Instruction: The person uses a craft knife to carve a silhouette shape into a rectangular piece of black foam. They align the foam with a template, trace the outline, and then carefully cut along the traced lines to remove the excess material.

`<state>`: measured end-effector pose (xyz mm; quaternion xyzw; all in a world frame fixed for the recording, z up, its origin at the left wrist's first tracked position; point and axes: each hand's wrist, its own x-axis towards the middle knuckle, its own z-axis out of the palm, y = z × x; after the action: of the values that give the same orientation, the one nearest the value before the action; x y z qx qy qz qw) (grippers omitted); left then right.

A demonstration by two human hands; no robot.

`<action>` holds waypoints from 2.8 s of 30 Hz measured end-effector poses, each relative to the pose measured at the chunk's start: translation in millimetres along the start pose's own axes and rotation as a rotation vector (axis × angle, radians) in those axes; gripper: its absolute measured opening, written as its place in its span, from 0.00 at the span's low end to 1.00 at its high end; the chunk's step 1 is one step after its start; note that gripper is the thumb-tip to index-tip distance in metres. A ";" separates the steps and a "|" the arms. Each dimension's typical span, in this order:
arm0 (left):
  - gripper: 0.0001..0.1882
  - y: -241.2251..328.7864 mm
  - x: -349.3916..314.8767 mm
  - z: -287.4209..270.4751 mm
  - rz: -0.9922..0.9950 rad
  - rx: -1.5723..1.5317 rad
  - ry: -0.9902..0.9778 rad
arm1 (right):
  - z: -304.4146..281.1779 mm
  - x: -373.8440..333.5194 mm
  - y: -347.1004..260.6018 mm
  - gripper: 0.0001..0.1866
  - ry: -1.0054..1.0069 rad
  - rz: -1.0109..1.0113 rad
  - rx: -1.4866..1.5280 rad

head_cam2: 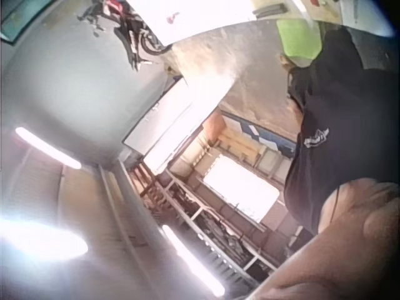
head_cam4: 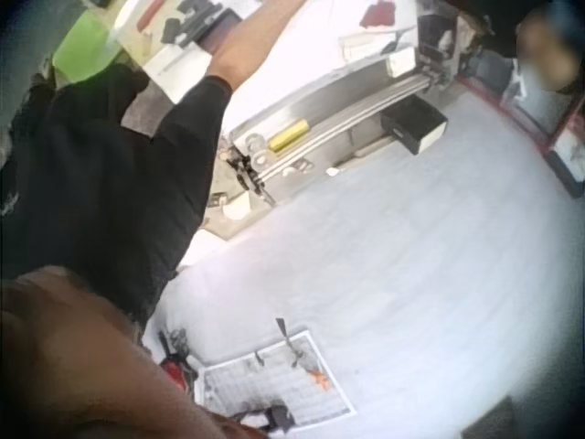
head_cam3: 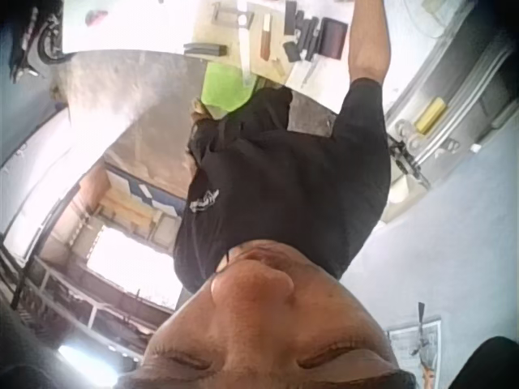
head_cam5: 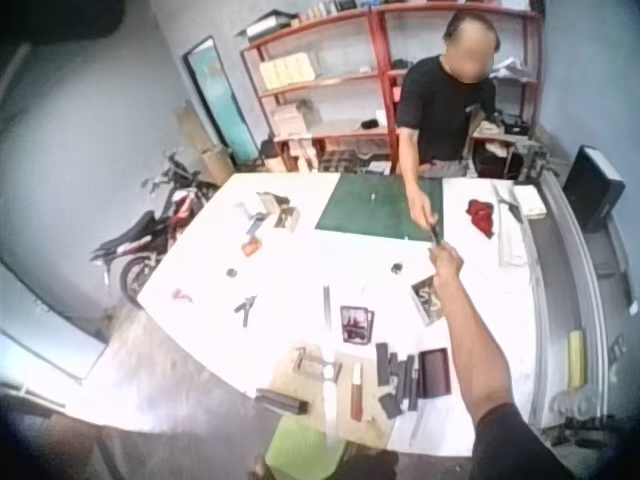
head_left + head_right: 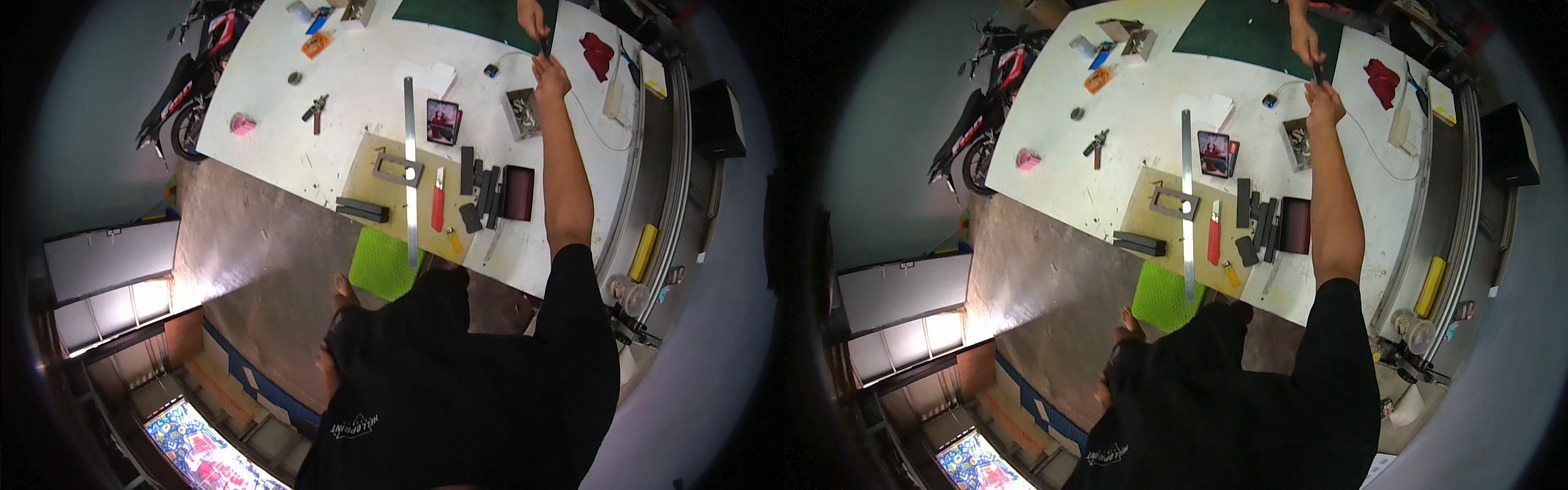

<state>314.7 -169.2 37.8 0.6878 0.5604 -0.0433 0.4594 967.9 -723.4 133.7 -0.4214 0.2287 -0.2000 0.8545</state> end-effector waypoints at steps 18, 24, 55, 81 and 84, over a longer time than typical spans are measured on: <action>0.37 247.2 202.3 50.8 1.037 0.399 -0.666 | -91.9 -480.9 204.3 0.20 -0.360 0.229 -0.961; 0.38 230.0 205.3 90.4 1.245 0.279 -0.837 | -52.6 -531.7 260.4 0.41 -0.514 -0.047 -1.122; 0.17 215.7 233.4 90.0 0.537 -0.308 -1.036 | -58.1 -521.8 283.3 0.16 -0.263 0.182 -0.471; 0.29 187.9 230.4 96.5 0.658 -0.469 -0.817 | -46.2 -510.4 335.5 0.16 -0.230 -0.117 -0.488; 0.29 187.8 237.0 99.2 0.767 -0.512 -0.620 | -50.1 -506.3 334.8 0.18 -0.261 -0.250 -0.683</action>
<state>599.4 -54.0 -45.7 0.6640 0.1008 0.0642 0.7381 576.8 -295.2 -52.6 -0.7283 0.1185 -0.1595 0.6559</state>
